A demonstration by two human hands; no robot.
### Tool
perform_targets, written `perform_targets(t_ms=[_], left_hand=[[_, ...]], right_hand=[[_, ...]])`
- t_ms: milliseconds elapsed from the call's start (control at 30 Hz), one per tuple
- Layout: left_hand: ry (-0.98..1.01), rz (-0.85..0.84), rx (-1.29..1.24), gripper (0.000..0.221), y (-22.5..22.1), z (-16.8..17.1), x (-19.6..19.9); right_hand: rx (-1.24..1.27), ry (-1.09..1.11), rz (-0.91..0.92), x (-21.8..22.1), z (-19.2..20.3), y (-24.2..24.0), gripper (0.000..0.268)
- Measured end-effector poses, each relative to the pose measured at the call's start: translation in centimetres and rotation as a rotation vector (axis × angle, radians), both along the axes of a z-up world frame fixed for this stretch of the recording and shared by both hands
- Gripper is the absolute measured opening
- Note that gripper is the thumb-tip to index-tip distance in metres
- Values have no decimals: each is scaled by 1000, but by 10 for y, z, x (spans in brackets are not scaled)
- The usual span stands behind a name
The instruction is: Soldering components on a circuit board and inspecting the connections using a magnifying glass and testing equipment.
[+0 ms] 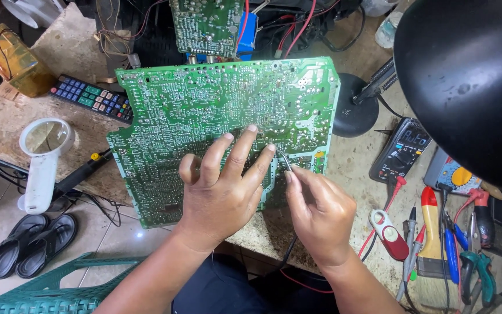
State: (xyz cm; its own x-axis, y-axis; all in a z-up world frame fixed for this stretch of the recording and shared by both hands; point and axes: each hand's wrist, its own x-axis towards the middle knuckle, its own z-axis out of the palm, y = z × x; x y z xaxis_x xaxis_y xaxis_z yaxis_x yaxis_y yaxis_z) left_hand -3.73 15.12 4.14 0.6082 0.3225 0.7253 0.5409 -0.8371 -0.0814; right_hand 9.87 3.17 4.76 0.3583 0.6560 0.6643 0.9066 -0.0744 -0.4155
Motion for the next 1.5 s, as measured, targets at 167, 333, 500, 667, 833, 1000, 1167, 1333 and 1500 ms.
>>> perform_targets(t_ms=[167,333,500,667,833,1000,1167,1333,1500], left_hand=[[32,10,32,36,1,1,2],[76,60,94,34,0,1,3],[76,50,118,34,3,0,1],[75,31,102,36,4,0,0],[20,-36,16,40,7,4,-2],[12,-63,-17,42,7,4,-4],[32,-61,34,36,7,3,-2],[51,-97,57,40,8,8,-4],[-21,-107,-44,44,-6,13,-15]], right_hand=[[-2,8,1,0,1,0,9],[-9,-9,-10,1,0,0,9],[-20,-120,19,3,0,-1,11],[-11,-120,-13,2,2,-8,13],[-8,7,-64,2,9,-29,17],[-63,114,-189,16,1,-65,20],[-211,48,-324,54,-13,-109,22],[-508,-67,-526,90,-28,-141,29],[378,765,-550,108,-33,-176,27]])
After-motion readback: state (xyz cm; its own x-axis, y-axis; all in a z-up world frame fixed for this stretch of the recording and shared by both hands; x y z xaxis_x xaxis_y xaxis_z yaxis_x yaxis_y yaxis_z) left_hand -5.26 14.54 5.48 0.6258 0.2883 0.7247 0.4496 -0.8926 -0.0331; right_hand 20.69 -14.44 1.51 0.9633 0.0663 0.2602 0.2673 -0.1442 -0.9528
